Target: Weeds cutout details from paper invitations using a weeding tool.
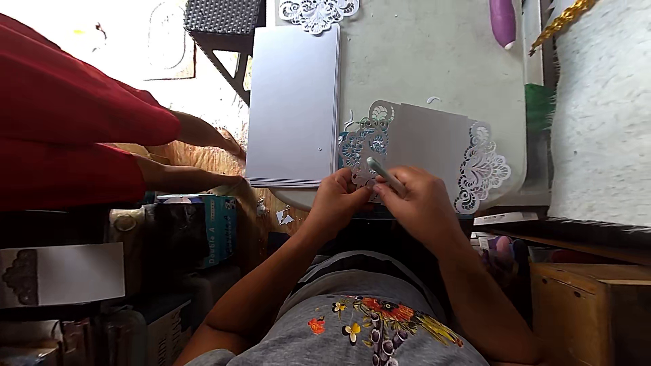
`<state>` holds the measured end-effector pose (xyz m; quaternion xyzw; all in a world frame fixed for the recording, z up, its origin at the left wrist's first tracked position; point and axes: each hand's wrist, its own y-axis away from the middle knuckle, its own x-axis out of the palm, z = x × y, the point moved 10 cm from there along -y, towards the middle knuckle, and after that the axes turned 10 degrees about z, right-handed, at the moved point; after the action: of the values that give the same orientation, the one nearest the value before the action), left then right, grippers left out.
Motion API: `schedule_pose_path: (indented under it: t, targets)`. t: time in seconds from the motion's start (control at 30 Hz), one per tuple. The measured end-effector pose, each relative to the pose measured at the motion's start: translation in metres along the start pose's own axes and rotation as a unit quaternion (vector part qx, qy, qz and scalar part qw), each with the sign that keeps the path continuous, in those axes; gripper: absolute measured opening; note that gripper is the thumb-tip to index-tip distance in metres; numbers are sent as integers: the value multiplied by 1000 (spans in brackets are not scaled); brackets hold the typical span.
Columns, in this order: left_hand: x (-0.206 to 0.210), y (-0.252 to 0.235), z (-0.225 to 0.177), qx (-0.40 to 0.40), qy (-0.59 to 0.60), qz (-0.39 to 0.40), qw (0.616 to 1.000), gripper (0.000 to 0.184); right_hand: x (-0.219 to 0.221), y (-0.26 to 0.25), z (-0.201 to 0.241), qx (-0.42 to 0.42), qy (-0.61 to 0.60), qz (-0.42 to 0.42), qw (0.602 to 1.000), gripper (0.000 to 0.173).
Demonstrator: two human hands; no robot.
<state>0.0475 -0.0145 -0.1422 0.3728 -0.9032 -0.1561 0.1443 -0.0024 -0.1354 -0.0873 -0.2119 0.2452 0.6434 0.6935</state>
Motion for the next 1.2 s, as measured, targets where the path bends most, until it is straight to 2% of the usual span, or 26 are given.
schedule_pose_path:
  t: [0.2, 0.5, 0.63, 0.77, 0.83, 0.97, 1.2]
  targets:
    - [-1, 2, -2, 14, -22, 5, 1000, 12, 5, 0, -8, 18, -23, -15, 999, 9]
    - [0, 1, -1, 17, -15, 6, 1000, 9, 9, -2, -8, 12, -35, 10, 999, 1]
    - [0, 2, 1, 6, 26, 17, 999, 9, 7, -2, -4, -32, -29, 3, 999, 1]
    - [0, 2, 1, 5, 72, 26, 997, 15, 6, 2, 6, -98, -4, -25, 995, 11]
    - [0, 2, -1, 5, 72, 23, 997, 15, 7, 2, 9, -117, 6, -22, 993, 11]
    - [-1, -1, 0, -20, 60, 35, 997, 12, 9, 2, 12, -130, 33, -9, 991, 1]
    - [-7, -3, 4, -41, 47, 30, 998, 11, 9, 4, 17, -156, 70, 12, 985, 5]
